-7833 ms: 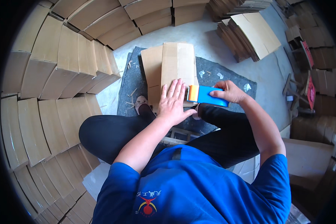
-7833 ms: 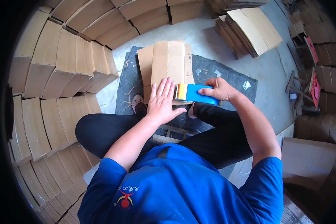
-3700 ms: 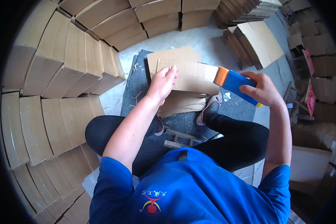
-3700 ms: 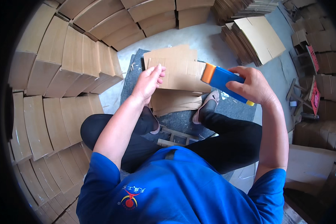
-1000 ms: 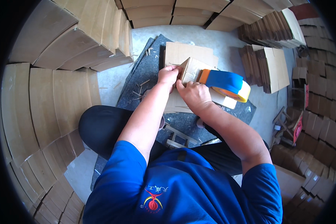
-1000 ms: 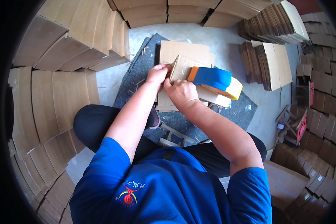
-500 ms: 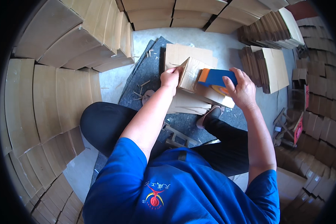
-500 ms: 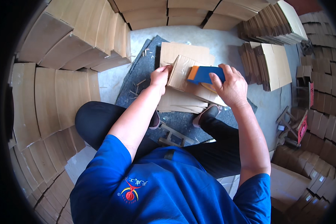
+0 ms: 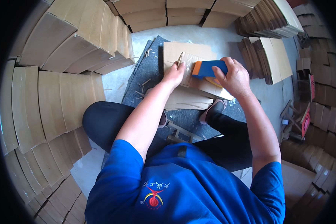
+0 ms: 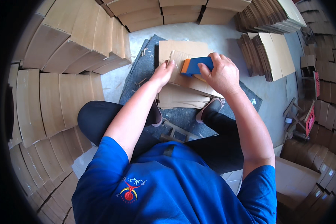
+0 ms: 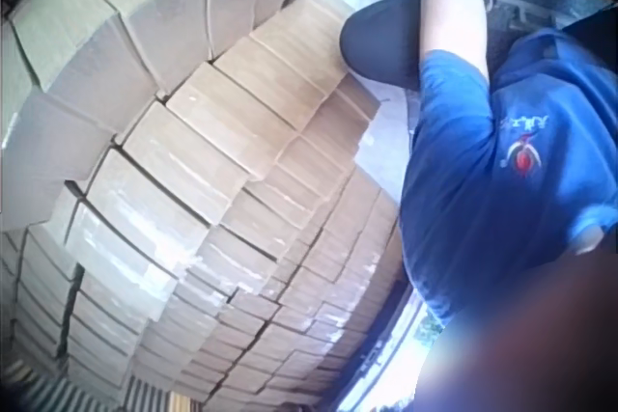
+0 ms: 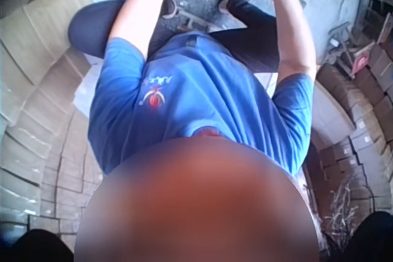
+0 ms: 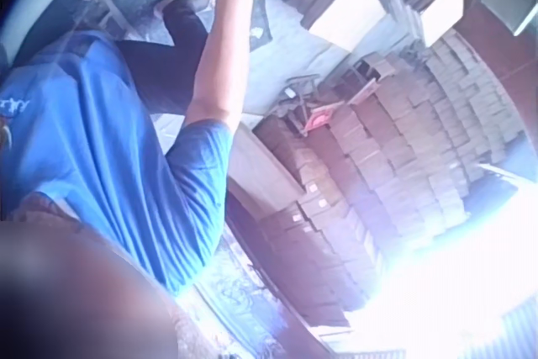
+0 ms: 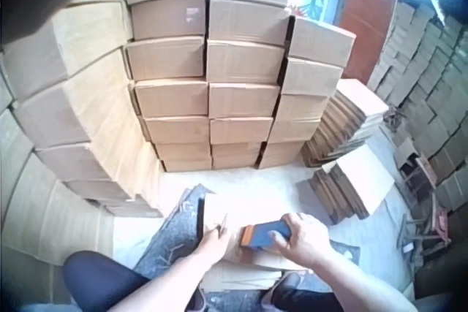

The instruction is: Taping cardboard boxes and stacking them in a storage area.

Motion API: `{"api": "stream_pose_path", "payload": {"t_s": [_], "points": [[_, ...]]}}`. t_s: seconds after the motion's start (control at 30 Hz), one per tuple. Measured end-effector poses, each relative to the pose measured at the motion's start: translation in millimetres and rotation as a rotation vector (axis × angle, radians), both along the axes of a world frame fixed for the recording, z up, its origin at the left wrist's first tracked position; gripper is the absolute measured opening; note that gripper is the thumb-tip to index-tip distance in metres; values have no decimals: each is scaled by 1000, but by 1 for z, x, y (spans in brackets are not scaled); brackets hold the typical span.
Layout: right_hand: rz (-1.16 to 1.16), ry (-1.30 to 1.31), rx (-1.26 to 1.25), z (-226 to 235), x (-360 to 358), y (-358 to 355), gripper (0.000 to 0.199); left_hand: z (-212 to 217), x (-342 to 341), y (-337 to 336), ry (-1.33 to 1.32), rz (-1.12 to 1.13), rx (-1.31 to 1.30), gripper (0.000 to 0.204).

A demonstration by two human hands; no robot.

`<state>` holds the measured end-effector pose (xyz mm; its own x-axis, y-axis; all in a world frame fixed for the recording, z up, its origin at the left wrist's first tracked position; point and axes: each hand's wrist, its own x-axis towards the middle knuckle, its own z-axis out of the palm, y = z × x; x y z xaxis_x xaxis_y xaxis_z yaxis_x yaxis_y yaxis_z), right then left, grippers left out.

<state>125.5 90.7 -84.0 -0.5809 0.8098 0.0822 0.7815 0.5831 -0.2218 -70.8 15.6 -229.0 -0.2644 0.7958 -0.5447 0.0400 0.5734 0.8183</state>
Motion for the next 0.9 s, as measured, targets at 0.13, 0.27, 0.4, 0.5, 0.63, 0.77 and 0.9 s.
{"api": "stream_pose_path", "payload": {"t_s": [0.13, 0.27, 0.4, 0.5, 0.63, 0.77, 0.9], "points": [[-2, -20, -125, 8, -2, 5, 45, 15, -10, 20, 158, -67, -239, 81], [-18, -269, -530, 36, -13, 35, 65, 14, 15, 25, 527, -29, 25, 81], [-34, -265, -412, 14, -15, 50, 73, 21, 19, 26, 638, -52, -33, 81], [-78, -358, -589, 30, -17, 47, 71, 30, 26, 25, 683, -83, -116, 80], [-75, -226, -672, 25, 25, 56, 72, 34, 27, 29, 682, -94, -162, 81], [-83, -155, -762, 24, 76, 60, 76, 27, 28, 27, 708, -95, -160, 82], [-128, -70, -779, 26, 120, 65, 77, 25, 28, 26, 717, -86, -161, 83]]}}
